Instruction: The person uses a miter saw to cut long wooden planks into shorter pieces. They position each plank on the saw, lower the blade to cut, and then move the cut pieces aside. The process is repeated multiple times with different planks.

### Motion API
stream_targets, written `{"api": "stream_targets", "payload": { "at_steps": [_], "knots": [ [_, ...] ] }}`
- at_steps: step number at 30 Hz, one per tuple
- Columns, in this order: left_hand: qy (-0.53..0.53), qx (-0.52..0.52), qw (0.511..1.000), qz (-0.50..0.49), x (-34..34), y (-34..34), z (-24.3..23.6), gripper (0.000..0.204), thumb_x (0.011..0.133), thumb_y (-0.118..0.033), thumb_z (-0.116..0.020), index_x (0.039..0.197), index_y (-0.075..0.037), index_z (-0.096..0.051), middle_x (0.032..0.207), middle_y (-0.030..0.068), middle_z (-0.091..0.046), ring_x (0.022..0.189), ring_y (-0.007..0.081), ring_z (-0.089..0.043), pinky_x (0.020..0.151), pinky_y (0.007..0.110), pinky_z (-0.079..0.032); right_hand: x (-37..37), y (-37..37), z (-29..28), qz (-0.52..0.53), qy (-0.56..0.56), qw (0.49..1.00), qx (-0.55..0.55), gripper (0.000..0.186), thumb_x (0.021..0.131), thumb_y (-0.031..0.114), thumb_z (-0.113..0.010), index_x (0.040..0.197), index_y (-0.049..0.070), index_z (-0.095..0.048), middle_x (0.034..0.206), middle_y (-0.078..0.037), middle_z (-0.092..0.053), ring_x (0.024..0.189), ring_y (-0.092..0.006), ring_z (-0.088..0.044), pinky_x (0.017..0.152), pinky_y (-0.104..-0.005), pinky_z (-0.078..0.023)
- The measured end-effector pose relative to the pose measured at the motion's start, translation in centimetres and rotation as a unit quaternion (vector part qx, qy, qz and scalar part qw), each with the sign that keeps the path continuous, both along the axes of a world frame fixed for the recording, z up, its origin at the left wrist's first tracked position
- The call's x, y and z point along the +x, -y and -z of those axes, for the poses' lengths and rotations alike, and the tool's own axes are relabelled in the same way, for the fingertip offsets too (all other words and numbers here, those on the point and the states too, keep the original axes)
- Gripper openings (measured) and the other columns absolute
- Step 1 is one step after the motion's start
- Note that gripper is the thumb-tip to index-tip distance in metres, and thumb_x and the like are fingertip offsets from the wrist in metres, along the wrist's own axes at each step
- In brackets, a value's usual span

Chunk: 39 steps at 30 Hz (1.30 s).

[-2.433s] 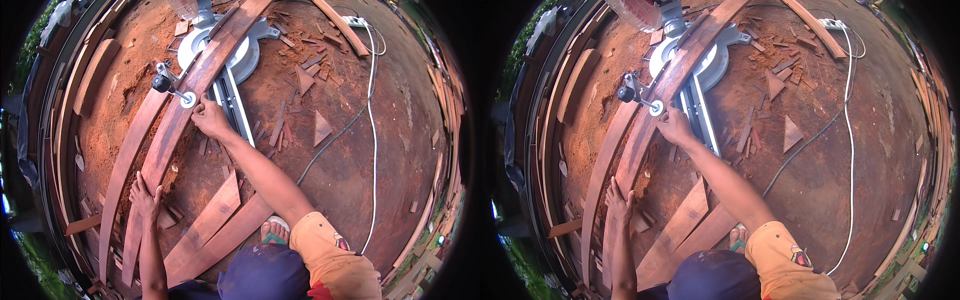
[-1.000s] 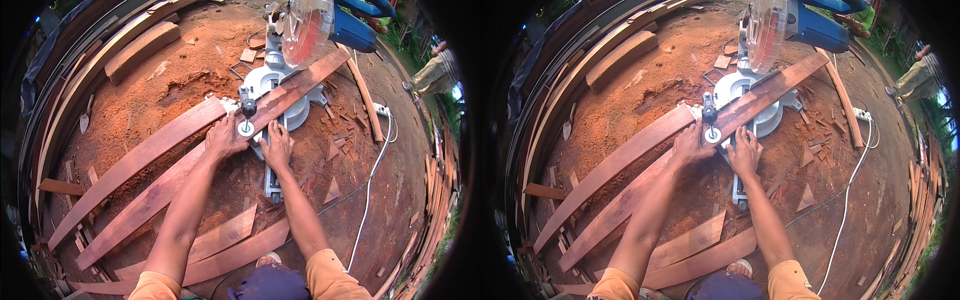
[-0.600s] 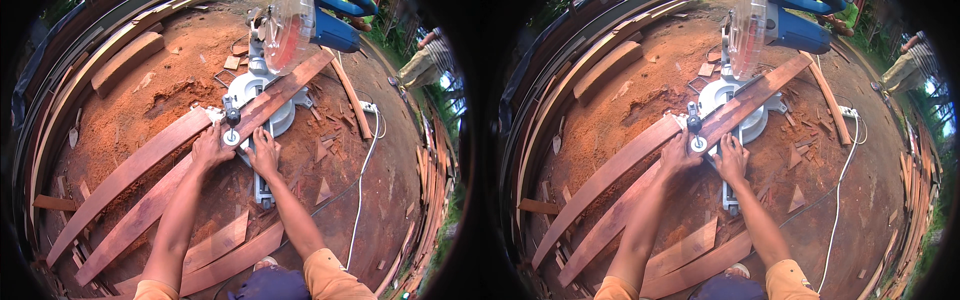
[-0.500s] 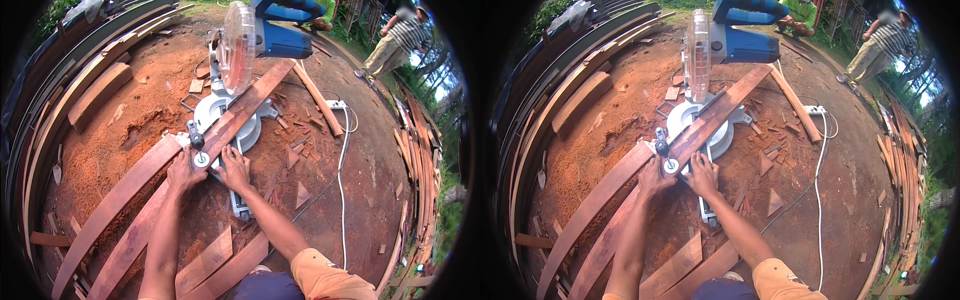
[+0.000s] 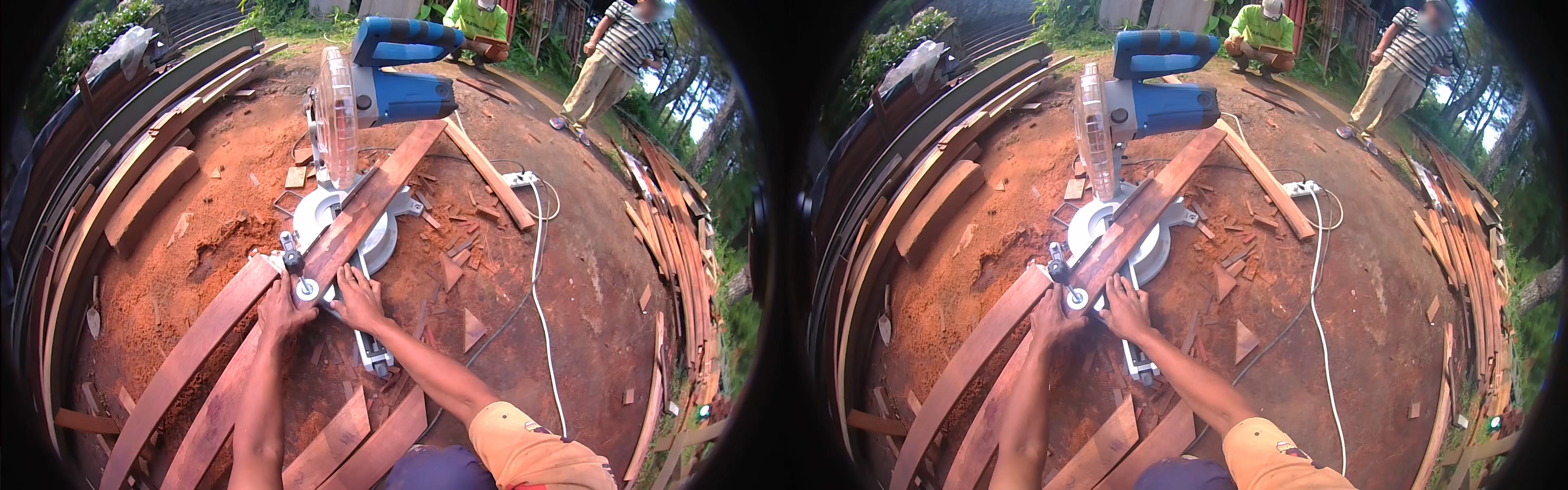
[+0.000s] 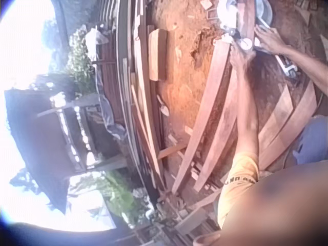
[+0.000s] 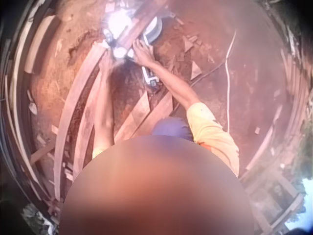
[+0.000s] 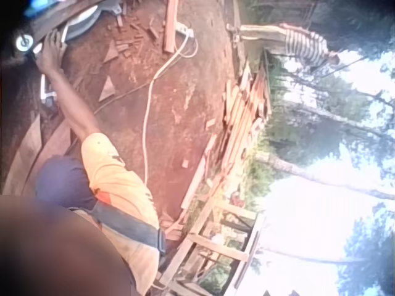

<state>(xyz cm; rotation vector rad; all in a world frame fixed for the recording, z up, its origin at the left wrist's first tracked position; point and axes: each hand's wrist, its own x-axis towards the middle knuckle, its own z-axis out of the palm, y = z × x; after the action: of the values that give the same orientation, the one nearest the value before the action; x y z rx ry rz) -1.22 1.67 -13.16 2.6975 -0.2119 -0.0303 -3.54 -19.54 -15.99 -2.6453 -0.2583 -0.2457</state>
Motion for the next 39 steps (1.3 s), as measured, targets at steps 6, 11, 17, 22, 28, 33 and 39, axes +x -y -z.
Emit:
{"api": "stream_targets", "payload": {
  "at_steps": [6,11,17,22,28,33,39],
  "knots": [
    [0.034,0.014,0.999,-0.021,-0.4,0.1,0.6,0.125,0.058,-0.053,-0.091,0.157,0.001,-0.036,0.137,0.0185,-0.058,0.129,0.036,-0.053,0.11,0.051,-0.039,3.3,6.9,-18.5,-0.11,0.264,0.958,0.035,0.053,0.097,0.027,-0.07,0.146,0.011,-0.058,0.15,-0.014,-0.058,0.141,-0.0277,-0.052,0.119,-0.0539,-0.037],
    [0.064,0.022,0.995,-0.071,-2.1,-0.1,2.2,0.131,0.061,-0.064,-0.088,0.159,0.0,-0.031,0.153,0.0201,-0.047,0.142,0.0368,-0.041,0.119,0.057,-0.025,13.0,11.0,-37.8,-0.011,0.576,0.813,-0.088,0.063,0.094,0.047,-0.067,0.142,0.007,-0.057,0.151,-0.014,-0.052,0.142,-0.032,-0.047,0.115,-0.0487,-0.037],
    [0.04,0.112,0.99,-0.07,-10.4,-7.1,1.3,0.134,0.066,-0.074,-0.079,0.163,0.0,-0.024,0.162,0.0243,-0.036,0.15,0.04,-0.033,0.123,0.057,-0.02,19.8,11.6,-41.7,0.007,0.26,0.945,-0.198,0.107,0.087,0.094,-0.026,0.141,0.009,-0.061,0.145,-0.019,-0.06,0.14,-0.0342,-0.052,0.118,-0.0498,-0.038],
    [0.036,0.079,0.991,-0.103,-13.3,-10.9,1.5,0.126,0.071,-0.079,-0.073,0.161,-0.003,-0.031,0.155,0.0235,-0.046,0.146,0.0384,-0.039,0.121,0.053,-0.024,18.9,12.7,-43.4,-0.031,0.196,0.95,-0.241,0.07,0.081,0.053,-0.066,0.134,0.006,-0.065,0.123,-0.021,-0.071,0.111,-0.0364,-0.069,0.098,-0.0452,-0.053],
    [0.053,0.082,0.988,-0.117,-13.1,-10.3,1.5,0.132,0.06,-0.082,-0.078,0.16,-0.007,-0.037,0.149,0.0161,-0.054,0.141,0.0314,-0.046,0.116,0.049,-0.032,16.6,12.3,-41.6,-0.022,0.12,0.923,-0.365,0.045,0.073,0.018,-0.076,0.118,0.013,-0.073,0.104,-0.018,-0.075,0.097,-0.0346,-0.072,0.087,-0.0451,-0.056],
    [0.025,0.066,0.99,-0.122,-13.4,-10.4,0.4,0.127,0.061,-0.077,-0.08,0.16,-0.007,-0.039,0.145,0.0147,-0.056,0.138,0.03,-0.048,0.114,0.046,-0.034,10.5,12.4,-36.8,-0.03,0.115,0.97,-0.21,0.054,0.075,0.008,-0.068,0.128,0.016,-0.07,0.105,-0.019,-0.076,0.099,-0.0366,-0.072,0.089,-0.0458,-0.055],
    [0.03,0.063,0.99,-0.12,-13.4,-10.4,0.8,0.121,0.065,-0.074,-0.079,0.158,-0.006,-0.041,0.14,0.0151,-0.058,0.131,0.0301,-0.052,0.11,0.046,-0.036,0.7,11.9,-33.2,-0.014,0.141,0.973,-0.181,0.062,0.077,0.009,-0.068,0.138,0.019,-0.065,0.116,-0.02,-0.073,0.104,-0.0379,-0.071,0.091,-0.0439,-0.055]
  ]
}}
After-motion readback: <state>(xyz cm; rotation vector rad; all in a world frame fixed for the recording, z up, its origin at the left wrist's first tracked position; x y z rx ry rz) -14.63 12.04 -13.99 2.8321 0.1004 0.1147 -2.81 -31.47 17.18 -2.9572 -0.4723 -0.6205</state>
